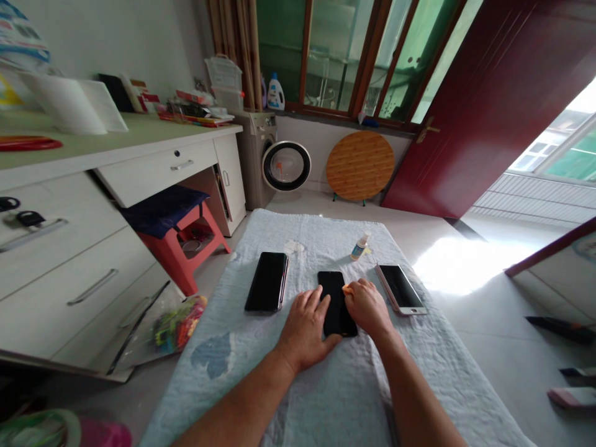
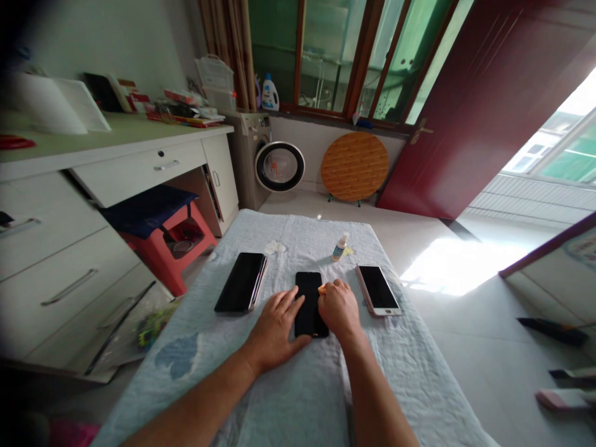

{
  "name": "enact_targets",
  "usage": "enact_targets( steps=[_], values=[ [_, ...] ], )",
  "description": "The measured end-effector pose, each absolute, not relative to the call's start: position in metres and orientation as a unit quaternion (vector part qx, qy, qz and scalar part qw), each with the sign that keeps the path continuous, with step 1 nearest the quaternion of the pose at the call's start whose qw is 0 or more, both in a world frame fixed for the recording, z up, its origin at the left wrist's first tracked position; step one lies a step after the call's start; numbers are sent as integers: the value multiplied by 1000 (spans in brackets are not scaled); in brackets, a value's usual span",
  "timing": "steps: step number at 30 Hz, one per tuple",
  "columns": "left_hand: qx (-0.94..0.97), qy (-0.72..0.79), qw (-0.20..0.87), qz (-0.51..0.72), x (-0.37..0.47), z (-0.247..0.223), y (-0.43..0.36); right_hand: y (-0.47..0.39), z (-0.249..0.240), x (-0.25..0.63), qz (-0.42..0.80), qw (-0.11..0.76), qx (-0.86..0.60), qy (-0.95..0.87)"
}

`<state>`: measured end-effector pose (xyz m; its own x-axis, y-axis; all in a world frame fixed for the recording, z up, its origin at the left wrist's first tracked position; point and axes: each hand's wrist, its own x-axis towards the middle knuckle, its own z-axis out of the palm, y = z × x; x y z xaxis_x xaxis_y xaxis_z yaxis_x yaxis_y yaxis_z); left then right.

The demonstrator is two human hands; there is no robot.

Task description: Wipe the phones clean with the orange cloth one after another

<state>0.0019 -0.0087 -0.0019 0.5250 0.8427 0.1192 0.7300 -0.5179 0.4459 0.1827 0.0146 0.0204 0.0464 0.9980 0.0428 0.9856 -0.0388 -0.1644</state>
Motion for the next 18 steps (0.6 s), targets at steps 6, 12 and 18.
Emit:
enact_targets(
  steps=[6,12,18],
  values=[
    [845,479,175,161,3,-1,-9,5,28,186,69,33,-695,-715],
    [836,492,173,167,3,-5,-8,0,40,187,115,18,-687,-717],
    [831,498,172,180,3,-6,-6,-4,47,183,249,36,-652,-715]
  ],
)
